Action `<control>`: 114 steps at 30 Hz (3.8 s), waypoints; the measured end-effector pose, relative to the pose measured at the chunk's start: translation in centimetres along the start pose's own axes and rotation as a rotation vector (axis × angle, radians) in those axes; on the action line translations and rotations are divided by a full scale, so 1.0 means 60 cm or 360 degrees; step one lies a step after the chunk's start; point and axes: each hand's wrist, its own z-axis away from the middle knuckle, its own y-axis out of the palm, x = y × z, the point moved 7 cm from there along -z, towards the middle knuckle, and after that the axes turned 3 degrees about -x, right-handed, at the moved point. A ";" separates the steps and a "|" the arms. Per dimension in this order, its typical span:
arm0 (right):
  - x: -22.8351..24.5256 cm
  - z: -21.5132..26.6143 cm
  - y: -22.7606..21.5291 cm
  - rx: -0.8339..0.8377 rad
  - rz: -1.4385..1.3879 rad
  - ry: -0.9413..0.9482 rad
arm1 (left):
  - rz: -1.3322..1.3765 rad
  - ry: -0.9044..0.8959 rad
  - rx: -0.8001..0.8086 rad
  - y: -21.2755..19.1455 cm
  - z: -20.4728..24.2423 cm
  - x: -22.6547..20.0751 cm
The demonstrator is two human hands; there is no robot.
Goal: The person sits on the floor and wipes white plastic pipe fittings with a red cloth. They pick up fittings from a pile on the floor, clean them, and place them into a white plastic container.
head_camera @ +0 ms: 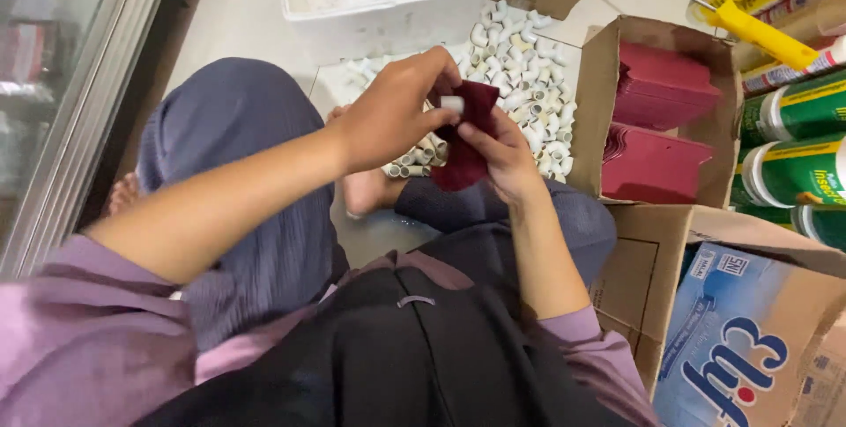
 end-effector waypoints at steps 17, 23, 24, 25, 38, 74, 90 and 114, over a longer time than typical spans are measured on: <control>-0.092 0.090 -0.194 -0.0801 -0.0528 0.0477 | 0.1070 -0.0906 -0.0715 0.014 -0.045 0.344; -0.110 0.063 -0.205 -0.0893 -0.0365 0.0398 | 0.0322 -0.0682 -0.1076 -0.083 -0.193 0.508; -0.113 0.061 -0.207 -0.1005 -0.0429 0.0458 | 0.0098 -0.0746 -0.1033 -0.077 -0.198 0.514; -0.125 0.054 -0.217 -0.1019 -0.0423 0.0478 | 0.0105 -0.0769 -0.1023 -0.079 -0.159 0.447; -0.168 0.035 -0.232 -0.1251 -0.0685 0.0393 | -0.0489 0.0042 0.0203 0.335 0.006 0.393; -0.085 -0.023 -0.029 -0.1001 0.0419 0.0186 | 0.1082 -0.0163 -0.0290 0.154 0.031 0.272; -0.118 0.005 -0.042 -0.0776 0.0032 0.0451 | 0.0955 0.0099 -0.0171 0.101 0.021 0.243; -0.074 0.014 -0.011 -0.1350 0.0863 -0.0079 | 0.1899 -0.0988 -0.0154 0.301 0.067 0.402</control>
